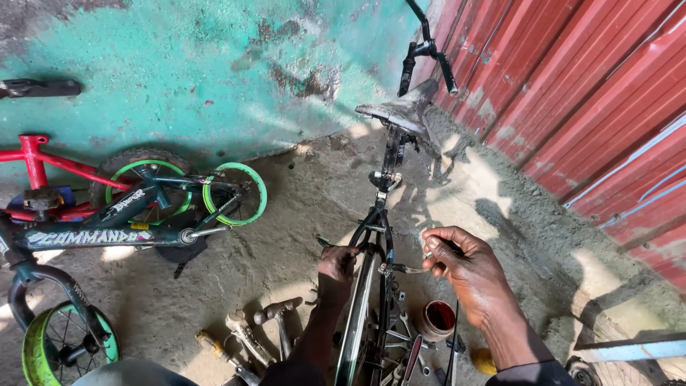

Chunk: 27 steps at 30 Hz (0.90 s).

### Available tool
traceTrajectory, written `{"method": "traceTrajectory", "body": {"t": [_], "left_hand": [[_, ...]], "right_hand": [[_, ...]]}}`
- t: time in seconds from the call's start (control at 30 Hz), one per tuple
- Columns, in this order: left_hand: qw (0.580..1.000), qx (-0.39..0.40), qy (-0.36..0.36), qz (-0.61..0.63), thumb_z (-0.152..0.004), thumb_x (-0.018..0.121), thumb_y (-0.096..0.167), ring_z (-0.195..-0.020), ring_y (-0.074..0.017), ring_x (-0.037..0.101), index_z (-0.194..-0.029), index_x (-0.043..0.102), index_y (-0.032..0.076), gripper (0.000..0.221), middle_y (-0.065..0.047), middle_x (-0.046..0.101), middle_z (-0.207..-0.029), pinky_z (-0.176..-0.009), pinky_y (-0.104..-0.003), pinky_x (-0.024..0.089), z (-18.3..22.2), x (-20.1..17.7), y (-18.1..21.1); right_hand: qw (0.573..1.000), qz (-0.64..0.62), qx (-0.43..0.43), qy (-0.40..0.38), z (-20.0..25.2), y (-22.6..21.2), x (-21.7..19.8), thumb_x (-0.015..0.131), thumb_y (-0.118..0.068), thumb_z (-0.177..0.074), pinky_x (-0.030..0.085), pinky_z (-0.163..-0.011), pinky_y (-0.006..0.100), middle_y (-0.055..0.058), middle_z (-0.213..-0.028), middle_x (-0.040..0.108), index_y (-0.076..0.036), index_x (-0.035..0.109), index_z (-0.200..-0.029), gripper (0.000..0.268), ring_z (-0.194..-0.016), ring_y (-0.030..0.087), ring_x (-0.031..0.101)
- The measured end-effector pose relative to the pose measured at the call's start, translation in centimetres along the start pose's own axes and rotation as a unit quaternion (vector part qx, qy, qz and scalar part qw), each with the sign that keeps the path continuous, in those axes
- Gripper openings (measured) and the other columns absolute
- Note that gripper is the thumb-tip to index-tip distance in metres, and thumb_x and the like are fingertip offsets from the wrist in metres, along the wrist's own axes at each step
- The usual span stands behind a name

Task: Adjusting and threading a brake cable on a bicycle frame

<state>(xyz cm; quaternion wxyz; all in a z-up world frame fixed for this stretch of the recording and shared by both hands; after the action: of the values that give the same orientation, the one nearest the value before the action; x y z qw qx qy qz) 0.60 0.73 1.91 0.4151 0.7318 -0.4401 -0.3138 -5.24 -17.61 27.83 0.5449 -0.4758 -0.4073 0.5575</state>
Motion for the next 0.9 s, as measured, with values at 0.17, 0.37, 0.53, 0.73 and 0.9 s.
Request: {"method": "traceTrajectory", "body": {"t": [0.17,0.37,0.53,0.73,0.9], "left_hand": [[0.997,0.046,0.005,-0.054,-0.072,0.068,-0.006,-0.088,-0.0268,0.067,-0.097,0.074,0.004,0.028,-0.009,0.075,-0.095,-0.080,-0.037,0.054,0.9,-0.1,0.1],[1.000,0.000,0.018,-0.005,-0.075,0.070,-0.008,-0.080,-0.0213,0.071,-0.105,0.073,0.007,0.033,-0.008,0.073,-0.105,-0.069,-0.033,0.059,0.5,0.3,-0.7],[0.992,-0.052,0.103,0.052,-0.074,0.080,0.002,-0.072,-0.0190,0.069,-0.094,0.070,0.002,0.023,-0.007,0.069,-0.094,-0.064,-0.030,0.059,1.0,-0.8,-1.3],[0.968,-0.144,0.113,0.174,-0.076,0.073,-0.008,-0.068,-0.0197,0.068,-0.090,0.076,-0.002,0.015,-0.010,0.072,-0.086,-0.065,-0.031,0.058,0.4,-1.5,-0.7],[0.956,-0.186,0.086,0.209,-0.082,0.070,-0.007,-0.058,-0.0163,0.065,-0.097,0.077,-0.006,0.016,-0.011,0.075,-0.075,-0.057,-0.028,0.055,-0.1,-1.1,0.4]], "right_hand": [[1.000,0.023,-0.002,-0.008,0.6,0.4,0.1,0.061,0.003,-0.097,0.047,-0.062,0.036,0.019,-0.093,0.065,0.007,0.070,-0.118,0.023,-0.075,0.025,0.059],[0.999,-0.021,-0.026,-0.024,-0.4,1.7,-0.8,0.065,0.000,-0.097,0.043,-0.062,0.035,0.018,-0.090,0.064,0.009,0.071,-0.111,0.018,-0.074,0.024,0.058],[1.000,-0.007,-0.010,-0.018,-0.2,1.6,-0.5,0.063,0.003,-0.097,0.044,-0.062,0.036,0.019,-0.091,0.063,0.010,0.071,-0.115,0.021,-0.074,0.025,0.057],[0.999,-0.029,-0.010,-0.023,-0.3,1.8,-0.6,0.060,0.007,-0.096,0.045,-0.062,0.035,0.022,-0.093,0.064,0.013,0.068,-0.118,0.024,-0.074,0.025,0.058],[0.998,-0.026,-0.032,-0.038,-0.1,1.5,-0.2,0.061,0.002,-0.099,0.043,-0.064,0.036,0.020,-0.093,0.063,0.012,0.069,-0.117,0.022,-0.074,0.025,0.057]]}}
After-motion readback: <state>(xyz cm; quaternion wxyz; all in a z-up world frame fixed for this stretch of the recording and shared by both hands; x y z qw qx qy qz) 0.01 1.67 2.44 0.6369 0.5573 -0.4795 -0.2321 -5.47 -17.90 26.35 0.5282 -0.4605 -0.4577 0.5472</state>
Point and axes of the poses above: each hand's wrist, its own z-axis away from the middle knuckle, its own x-axis out of the palm, y = z × x, the point moved 1 cm from there along -z, towards the middle knuckle
